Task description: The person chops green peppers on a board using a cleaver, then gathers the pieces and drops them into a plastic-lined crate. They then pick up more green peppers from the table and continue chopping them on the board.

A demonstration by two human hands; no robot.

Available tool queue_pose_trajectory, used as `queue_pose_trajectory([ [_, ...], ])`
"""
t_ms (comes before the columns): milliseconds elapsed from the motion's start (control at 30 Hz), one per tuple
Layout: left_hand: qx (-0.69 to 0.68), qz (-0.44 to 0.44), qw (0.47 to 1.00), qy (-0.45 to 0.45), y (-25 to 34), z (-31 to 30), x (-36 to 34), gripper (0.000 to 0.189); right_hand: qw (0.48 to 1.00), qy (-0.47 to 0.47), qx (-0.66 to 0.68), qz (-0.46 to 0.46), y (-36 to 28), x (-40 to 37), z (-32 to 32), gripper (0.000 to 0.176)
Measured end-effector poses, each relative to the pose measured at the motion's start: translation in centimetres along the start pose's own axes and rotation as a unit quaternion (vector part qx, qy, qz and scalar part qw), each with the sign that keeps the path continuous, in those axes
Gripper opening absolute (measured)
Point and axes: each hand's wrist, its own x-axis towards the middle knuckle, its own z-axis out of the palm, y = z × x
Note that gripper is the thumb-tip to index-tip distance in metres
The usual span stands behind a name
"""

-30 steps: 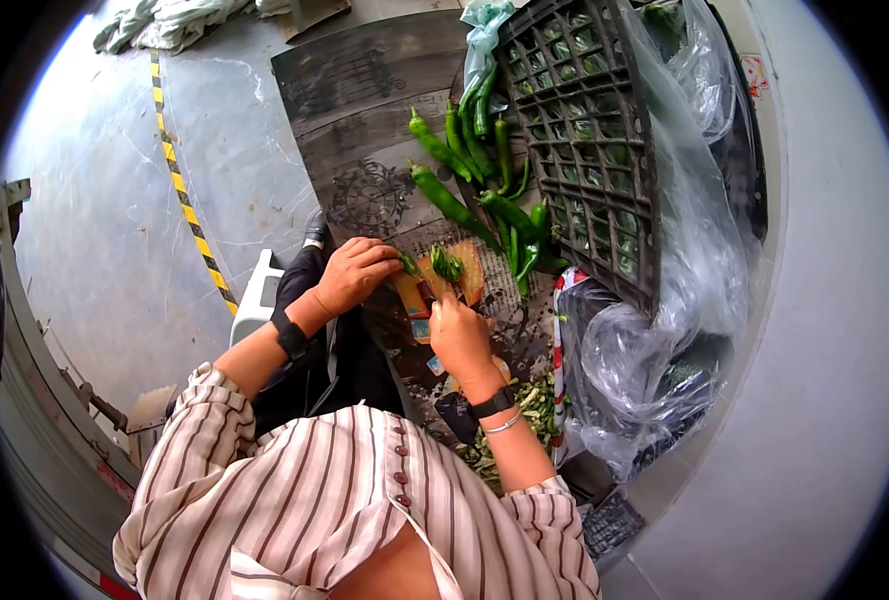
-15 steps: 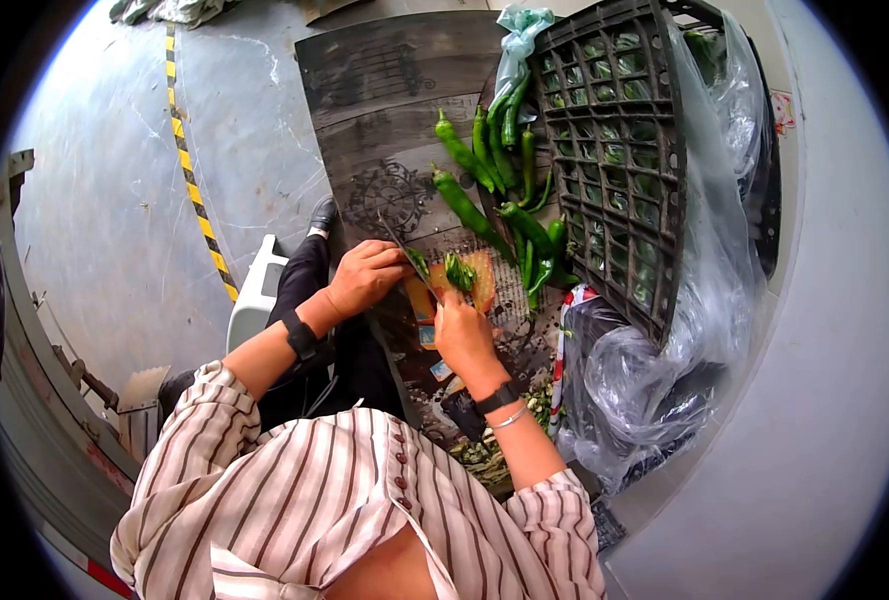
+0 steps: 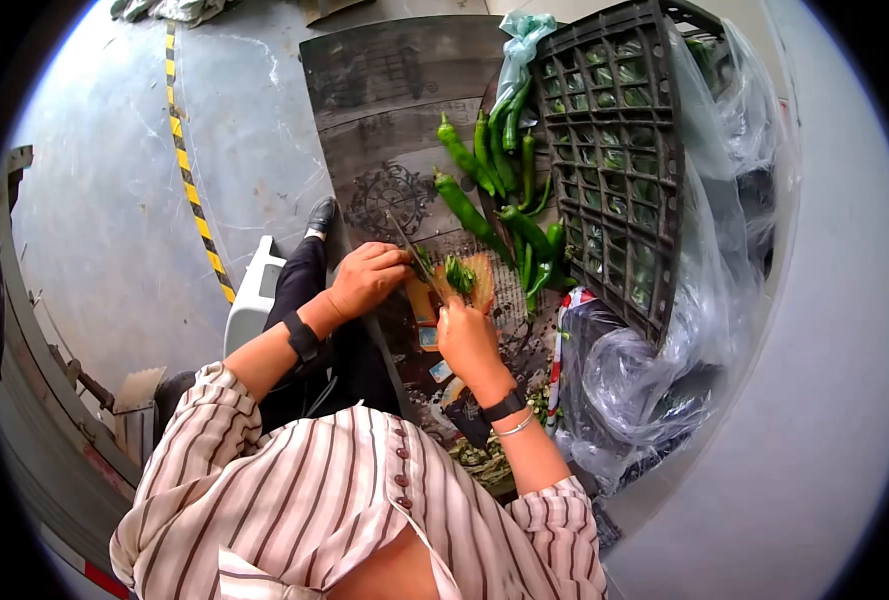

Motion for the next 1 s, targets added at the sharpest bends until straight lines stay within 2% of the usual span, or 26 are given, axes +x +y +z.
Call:
queue_pose_trajectory([
  [133, 0.001, 0.004, 1.000, 0.001, 0.0, 0.0, -0.1, 0.014, 1.000, 0.001, 0.007, 0.006, -0.1, 1.3, 1.6, 0.017],
  [200, 0.005, 0.006, 1.000, 0.001, 0.0, 0.1, 0.0, 0.014, 0.997, 0.064, 0.031, -0.024, -0.5, 2.3, 2.6, 0.016],
  [333, 0.004, 0.004, 1.000, -0.006, 0.1, -0.2, 0.0, 0.014, 0.994, 0.080, 0.061, -0.050, -0.3, 3.3, 1.9, 0.016],
  [433, 0.003, 0.001, 1.000, 0.003, 0.1, -0.1, -0.1, 0.014, 0.993, 0.072, 0.062, -0.064, 0.0, 2.0, 1.1, 0.017],
  [533, 0.002, 0.001, 1.000, 0.003, 0.1, 0.0, -0.3, 0.014, 0.999, 0.003, 0.038, -0.017, 0.7, 0.4, 0.8, 0.017],
  [667, -0.004, 0.002, 1.000, -0.005, 0.3, 0.0, -0.4, 0.014, 0.999, 0.024, 0.036, -0.019, -0.1, 1.3, 1.8, 0.017],
  [767, 0.000, 0.002, 1.000, -0.009, 0.1, -0.2, -0.4, 0.014, 0.995, 0.074, 0.051, -0.042, -1.2, 3.1, 2.2, 0.015],
  [867, 0.005, 0.008, 1.000, 0.001, 0.1, -0.2, -0.3, 0.014, 0.993, 0.075, 0.073, -0.049, -0.4, 3.2, 1.9, 0.015],
  [1000, -0.007, -0.004, 1.000, -0.007, 0.2, -0.3, -0.6, 0.013, 0.996, 0.028, 0.067, -0.045, 0.5, 1.3, 1.3, 0.016],
])
